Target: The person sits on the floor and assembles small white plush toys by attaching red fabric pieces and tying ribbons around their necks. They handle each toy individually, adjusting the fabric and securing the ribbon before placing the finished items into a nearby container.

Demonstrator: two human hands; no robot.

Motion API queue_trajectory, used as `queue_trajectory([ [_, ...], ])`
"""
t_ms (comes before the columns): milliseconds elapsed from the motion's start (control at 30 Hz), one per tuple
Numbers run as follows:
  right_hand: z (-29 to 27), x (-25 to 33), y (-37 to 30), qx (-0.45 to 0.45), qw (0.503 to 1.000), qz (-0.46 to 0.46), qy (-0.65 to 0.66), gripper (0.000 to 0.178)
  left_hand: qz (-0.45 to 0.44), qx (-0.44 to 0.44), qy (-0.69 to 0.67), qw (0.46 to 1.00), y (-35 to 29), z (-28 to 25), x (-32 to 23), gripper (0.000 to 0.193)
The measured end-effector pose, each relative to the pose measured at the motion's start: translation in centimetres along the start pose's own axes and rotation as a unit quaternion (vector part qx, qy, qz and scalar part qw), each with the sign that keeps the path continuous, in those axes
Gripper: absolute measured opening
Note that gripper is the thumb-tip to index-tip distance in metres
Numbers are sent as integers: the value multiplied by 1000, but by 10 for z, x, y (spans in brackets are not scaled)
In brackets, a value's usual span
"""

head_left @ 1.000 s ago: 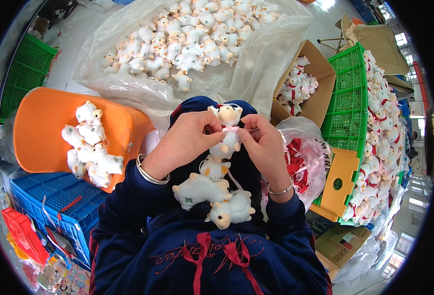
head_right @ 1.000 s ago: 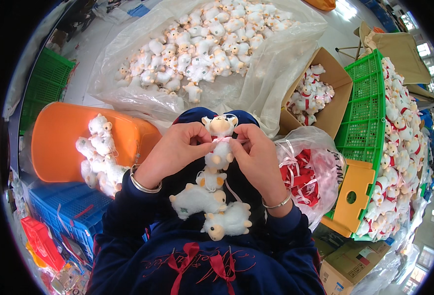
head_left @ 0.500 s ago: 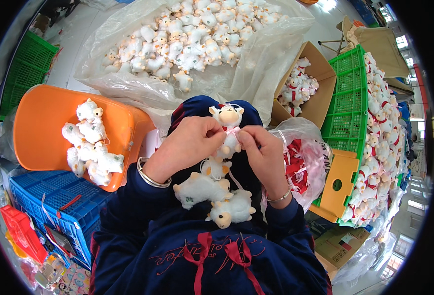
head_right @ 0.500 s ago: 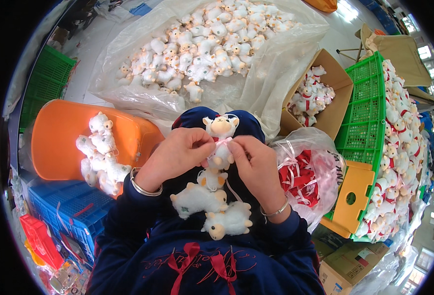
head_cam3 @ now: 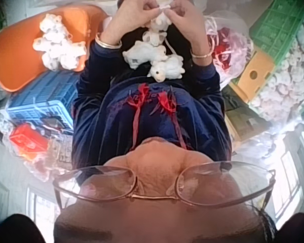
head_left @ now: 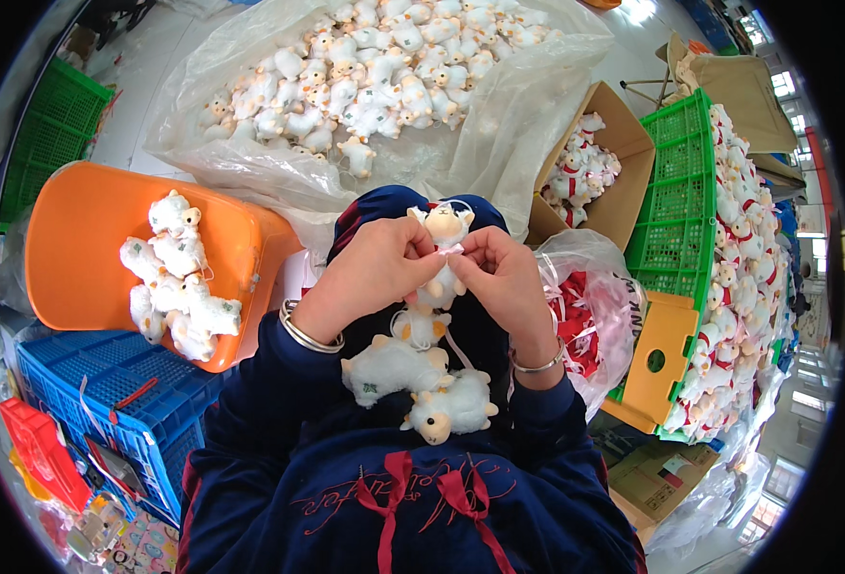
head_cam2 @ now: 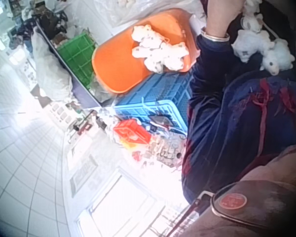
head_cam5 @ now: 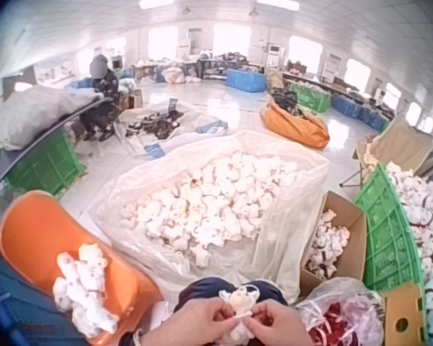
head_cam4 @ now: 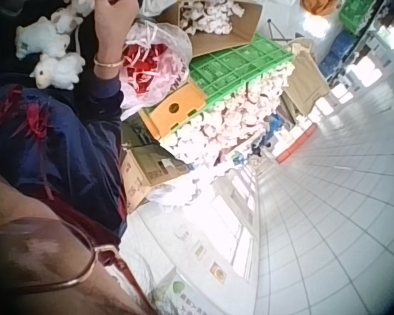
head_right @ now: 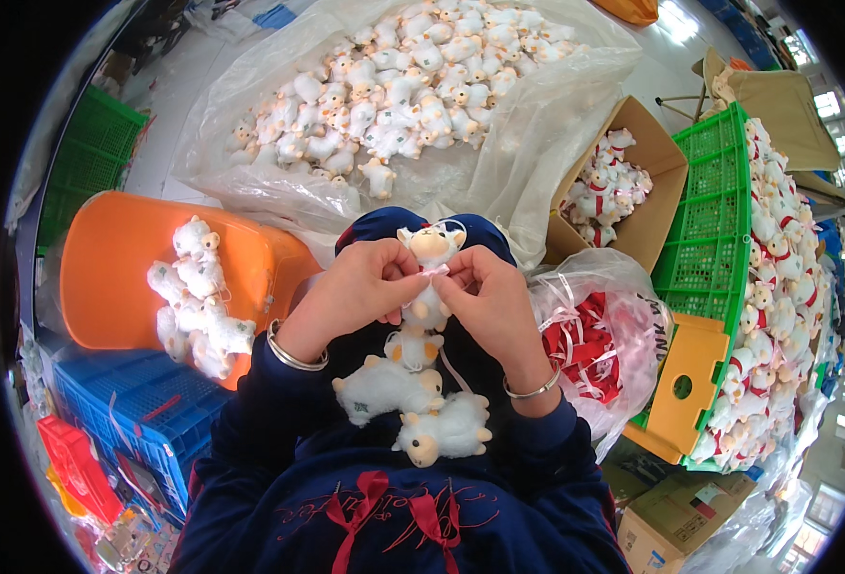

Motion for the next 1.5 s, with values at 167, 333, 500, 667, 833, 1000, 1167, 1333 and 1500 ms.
queue_trajectory([
  [167, 2, -4, 3, -1, 1000, 2, 16, 13, 2, 43, -29, 999, 7, -3, 12, 17],
  [333, 1, -5, 3, 4, 1000, -7, -7, 12, 18, 47, -71, 996, 9, -3, 15, 13],
  [500, 4, -6, 1, -25, 998, -47, -25, 13, 16, 43, -100, 994, 10, -2, 15, 12],
  [667, 15, -4, -8, -98, 977, -140, -130, 12, 23, 17, -102, 994, 8, 0, 12, 15],
  [833, 17, -8, -12, -102, 975, -157, -119, 11, 12, 6, -131, 991, 7, 4, 16, 20],
  [1000, 8, 3, -10, -25, 993, -84, -73, 12, -11, -23, -52, 998, 6, 7, 9, 30],
  [1167, -1, 21, -4, 19, 993, -31, -111, 14, 16, -54, -1, 998, 4, 11, 5, 32],
  [1333, -11, 34, 10, 72, 983, -8, -166, 16, 32, -77, 52, 995, 1, 15, -4, 32],
  [1500, -5, 47, 7, 72, 981, 138, -116, 17, 66, -125, 94, 986, 1, 23, 5, 31],
])
Point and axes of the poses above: each hand's wrist, its own y-axis towards the middle knuckle, its own z-axis out of the palm, x = y × z, the point moved 2 cm from there along y, towards the middle knuckle, and after that the axes turned 14 degrees about y, right-handed, at the moved point
